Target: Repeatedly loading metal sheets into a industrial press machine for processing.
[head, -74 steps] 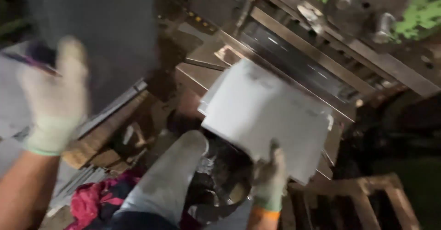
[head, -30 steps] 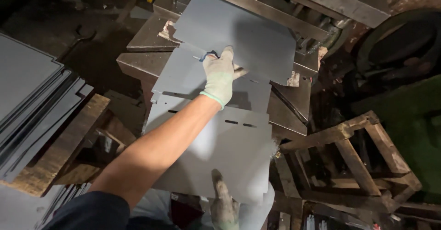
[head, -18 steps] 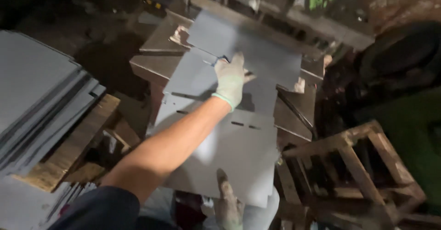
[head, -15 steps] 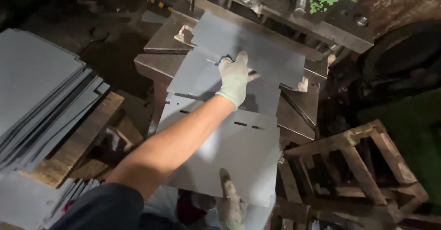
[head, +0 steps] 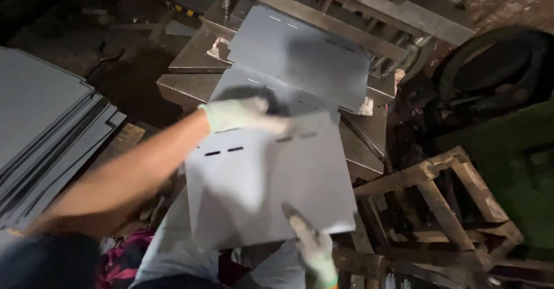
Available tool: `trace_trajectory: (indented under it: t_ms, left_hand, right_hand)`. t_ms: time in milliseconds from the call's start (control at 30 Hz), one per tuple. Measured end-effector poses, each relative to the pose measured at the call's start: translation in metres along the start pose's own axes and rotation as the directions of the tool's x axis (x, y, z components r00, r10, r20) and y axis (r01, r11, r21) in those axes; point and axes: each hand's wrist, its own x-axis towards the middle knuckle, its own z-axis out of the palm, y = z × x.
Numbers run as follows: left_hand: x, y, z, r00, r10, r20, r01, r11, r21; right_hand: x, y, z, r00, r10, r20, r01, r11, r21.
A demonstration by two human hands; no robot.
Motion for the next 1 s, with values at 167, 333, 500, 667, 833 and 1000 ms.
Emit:
trace_trajectory:
  t_ms: [167,333,500,667,833,1000]
  left_hand:
    - [-0.084,0.014,-0.048,0.982,-0.135,0.133,0.146,0.986,-0.085]
    - [-0.158,0.030,-0.054,0.826,-0.359,-0.435,-0.062,0.709,-0.702]
    - [-0.151,0.031,-0.031,0.831,-0.250,-0.497,-0.383,0.391,-0.837]
    - [-0.035,0.020,0.009,0.779,-0.409,-0.475,-0.350,0.344,-0.871]
    - [0.101,0.020,0.063,0.817,-0.427,-0.388,-0.399,0.068,-0.914]
    - [0.103,0.039,0.074,0.801,-0.517,-0.303,-0.278,0.126,-0.952]
  right_hand:
    - [0.060,-0.179,0.085,0.906,0.380,-0.184,0.055,0.325,0.944]
    - [0.180,-0.131,0.049,0.948,0.269,-0.168,-0.120,0.794,0.596]
    - [0.214,-0.038,0.010,0.996,0.046,-0.074,-0.005,0.874,0.485]
    - [0.081,-0.034,0.060,0.943,0.227,-0.245,-0.094,0.884,0.458]
    - [0.012,-0.020,0.099,0.927,0.269,-0.260,-0.108,0.857,0.503]
    - [0.004,-0.002,0.098,0.962,0.188,-0.199,-0.040,0.816,0.576]
